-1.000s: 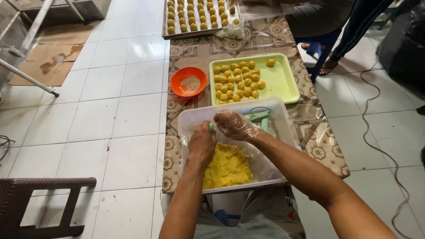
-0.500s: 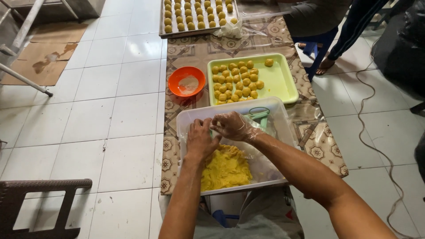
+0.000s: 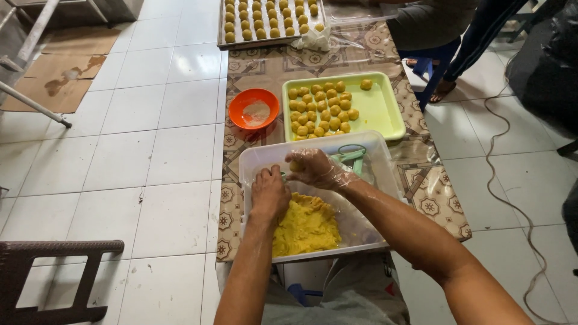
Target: The person is manually portioning yellow dough, rolling it into small uniform balls, and arranging them on a tray.
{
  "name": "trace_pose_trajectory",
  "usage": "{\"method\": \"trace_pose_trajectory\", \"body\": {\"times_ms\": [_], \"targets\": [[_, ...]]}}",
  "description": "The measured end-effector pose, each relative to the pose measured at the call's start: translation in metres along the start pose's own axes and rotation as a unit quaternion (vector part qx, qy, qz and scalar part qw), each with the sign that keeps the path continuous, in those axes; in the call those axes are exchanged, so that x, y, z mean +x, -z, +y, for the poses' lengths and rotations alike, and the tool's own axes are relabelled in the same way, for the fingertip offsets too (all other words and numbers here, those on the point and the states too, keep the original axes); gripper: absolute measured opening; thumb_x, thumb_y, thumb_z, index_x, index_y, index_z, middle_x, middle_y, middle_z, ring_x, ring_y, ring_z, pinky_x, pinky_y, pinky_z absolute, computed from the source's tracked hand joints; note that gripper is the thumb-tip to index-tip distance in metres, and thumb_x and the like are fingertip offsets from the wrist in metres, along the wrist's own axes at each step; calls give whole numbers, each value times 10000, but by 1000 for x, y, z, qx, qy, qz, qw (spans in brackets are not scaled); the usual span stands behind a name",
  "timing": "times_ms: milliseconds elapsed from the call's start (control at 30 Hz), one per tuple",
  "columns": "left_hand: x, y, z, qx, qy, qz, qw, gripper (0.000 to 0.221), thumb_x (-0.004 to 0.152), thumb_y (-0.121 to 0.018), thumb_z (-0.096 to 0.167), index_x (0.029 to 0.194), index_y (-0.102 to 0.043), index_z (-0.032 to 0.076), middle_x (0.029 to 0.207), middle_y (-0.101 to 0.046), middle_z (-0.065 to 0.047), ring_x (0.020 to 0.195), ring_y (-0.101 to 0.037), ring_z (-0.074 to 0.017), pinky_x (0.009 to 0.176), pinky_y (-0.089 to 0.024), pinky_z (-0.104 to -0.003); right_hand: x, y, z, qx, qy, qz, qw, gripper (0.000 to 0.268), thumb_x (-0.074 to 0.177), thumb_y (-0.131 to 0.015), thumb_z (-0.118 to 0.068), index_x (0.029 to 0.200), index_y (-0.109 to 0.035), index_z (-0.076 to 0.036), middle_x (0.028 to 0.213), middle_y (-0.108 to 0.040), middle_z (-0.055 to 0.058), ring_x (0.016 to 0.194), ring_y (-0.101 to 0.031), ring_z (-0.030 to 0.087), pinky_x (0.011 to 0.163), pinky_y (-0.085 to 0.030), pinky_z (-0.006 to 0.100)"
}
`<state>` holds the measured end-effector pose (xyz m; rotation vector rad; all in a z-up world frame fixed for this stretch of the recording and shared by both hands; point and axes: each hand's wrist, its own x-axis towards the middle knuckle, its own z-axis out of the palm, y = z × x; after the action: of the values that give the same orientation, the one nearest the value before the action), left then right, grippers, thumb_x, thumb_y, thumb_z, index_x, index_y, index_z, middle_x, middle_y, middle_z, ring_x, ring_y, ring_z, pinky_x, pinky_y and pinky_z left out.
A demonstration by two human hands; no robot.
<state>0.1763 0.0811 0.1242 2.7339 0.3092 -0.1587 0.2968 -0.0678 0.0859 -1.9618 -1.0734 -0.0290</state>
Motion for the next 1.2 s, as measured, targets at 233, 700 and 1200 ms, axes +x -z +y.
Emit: {"method": "trace_pose_trajectory", "body": {"times_ms": [233, 700, 1200], "targets": [[0, 2, 0, 0, 1, 6, 1000, 455, 898, -641, 291, 1256, -461, 76, 1194, -563, -209, 1193, -564, -444, 969, -495, -562, 3, -6, 1, -111, 1, 14, 994, 370, 804, -856, -416, 923, -581, -199, 754, -624, 44, 816, -707, 320, 695, -538, 461], [-8, 19, 8, -14, 11, 12, 1000, 380, 920, -649, 277, 1212, -496, 89, 1173, -609, -195, 1192, -602, -429, 958, -511, -543, 6, 22, -50, -101, -23, -65, 992, 497, 940, -688, -374, 548, -511, -125, 552, -582, 151, 557, -646, 371, 488, -489, 404], [-4, 11, 4, -13, 17, 8, 1000, 375, 929, -603, 206, 1250, -463, 71, 1149, -617, -199, 1179, -610, -441, 977, -497, -559, 7, 14, -22, 6, 105, 44, 993, 182, 749, -879, -124, 861, -740, -154, 722, -631, 28, 736, -684, 257, 684, -579, 380]]}}
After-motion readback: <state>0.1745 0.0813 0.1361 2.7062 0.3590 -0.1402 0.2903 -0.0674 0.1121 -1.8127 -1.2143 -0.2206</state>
